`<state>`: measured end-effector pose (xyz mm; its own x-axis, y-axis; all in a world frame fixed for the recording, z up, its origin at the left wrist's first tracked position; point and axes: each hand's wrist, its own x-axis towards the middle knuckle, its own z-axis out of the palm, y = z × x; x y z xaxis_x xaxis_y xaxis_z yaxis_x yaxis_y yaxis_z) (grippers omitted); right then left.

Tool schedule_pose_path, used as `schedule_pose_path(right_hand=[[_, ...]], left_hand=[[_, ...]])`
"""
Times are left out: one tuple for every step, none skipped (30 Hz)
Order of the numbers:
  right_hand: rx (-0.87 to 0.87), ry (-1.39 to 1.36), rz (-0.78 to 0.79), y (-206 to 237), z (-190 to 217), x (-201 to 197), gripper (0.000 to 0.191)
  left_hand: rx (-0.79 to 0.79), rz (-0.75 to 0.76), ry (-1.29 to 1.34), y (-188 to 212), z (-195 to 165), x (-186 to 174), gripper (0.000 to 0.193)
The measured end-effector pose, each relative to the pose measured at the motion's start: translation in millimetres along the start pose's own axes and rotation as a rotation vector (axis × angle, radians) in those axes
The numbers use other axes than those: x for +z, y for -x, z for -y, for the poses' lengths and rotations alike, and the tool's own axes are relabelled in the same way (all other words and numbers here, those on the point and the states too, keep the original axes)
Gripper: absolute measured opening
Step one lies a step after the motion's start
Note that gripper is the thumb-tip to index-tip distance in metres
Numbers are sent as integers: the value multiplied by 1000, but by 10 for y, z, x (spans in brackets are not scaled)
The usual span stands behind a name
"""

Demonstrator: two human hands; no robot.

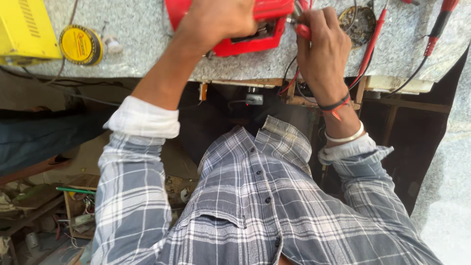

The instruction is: The person disassembles a red handheld device, removes a battery, and uses a soldering iron to work on internal wires. They then reassemble the device and secure it with a screwdriver.

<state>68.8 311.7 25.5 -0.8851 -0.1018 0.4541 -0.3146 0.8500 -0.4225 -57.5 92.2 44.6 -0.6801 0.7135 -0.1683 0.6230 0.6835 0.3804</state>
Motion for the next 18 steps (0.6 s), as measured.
schedule_pose_path(right_hand=[[-3,-51,7,-28,-46,-48,4],[-1,-105,18,-42,-85,-90,5],[3,-159,31,-48,-109,-133,6],[13,-228,23,-67,-138,-172,8],[19,-297,10,-101,-163,-195,11],[20,-367,-9,-139,-179,-191,14],[19,-383,-34,-173,-184,-172,16],[19,-400,-56,-192,-182,-146,18],[20,-418,-75,-203,-177,-118,20],[22,-418,-67,-213,-181,-91,19],[22,-416,-60,-220,-190,-70,18],[21,-410,-50,-230,-209,-58,18],[25,-410,-53,-239,-232,-48,18],[29,-413,-54,-245,-242,-35,18],[33,-417,-54,-250,-253,-22,19],[27,-414,-56,-262,-263,-14,17],[21,-409,-59,-272,-272,-5,16],[15,-404,-62,-277,-274,-2,15]], left_hand=[[12,2,45,13,67,-20,43],[19,0,74,40,130,-33,43],[29,-4,95,76,178,-51,43],[32,-12,110,100,212,-66,43],[39,-17,117,118,237,-86,43],[50,-32,105,129,255,-103,43],[67,-57,89,142,267,-118,43],[78,-72,80,147,269,-121,43],[110,-110,34,155,271,-119,47],[143,-148,-14,155,274,-115,52],[178,-189,-61,153,278,-105,56],[213,-233,-106,140,285,-90,61],[206,-224,-100,123,294,-73,59],[196,-214,-95,122,307,-56,58],[184,-202,-89,122,321,-37,56],[174,-191,-83,119,335,-21,55],[165,-180,-77,117,349,-5,53],[156,-169,-70,115,360,10,52]])
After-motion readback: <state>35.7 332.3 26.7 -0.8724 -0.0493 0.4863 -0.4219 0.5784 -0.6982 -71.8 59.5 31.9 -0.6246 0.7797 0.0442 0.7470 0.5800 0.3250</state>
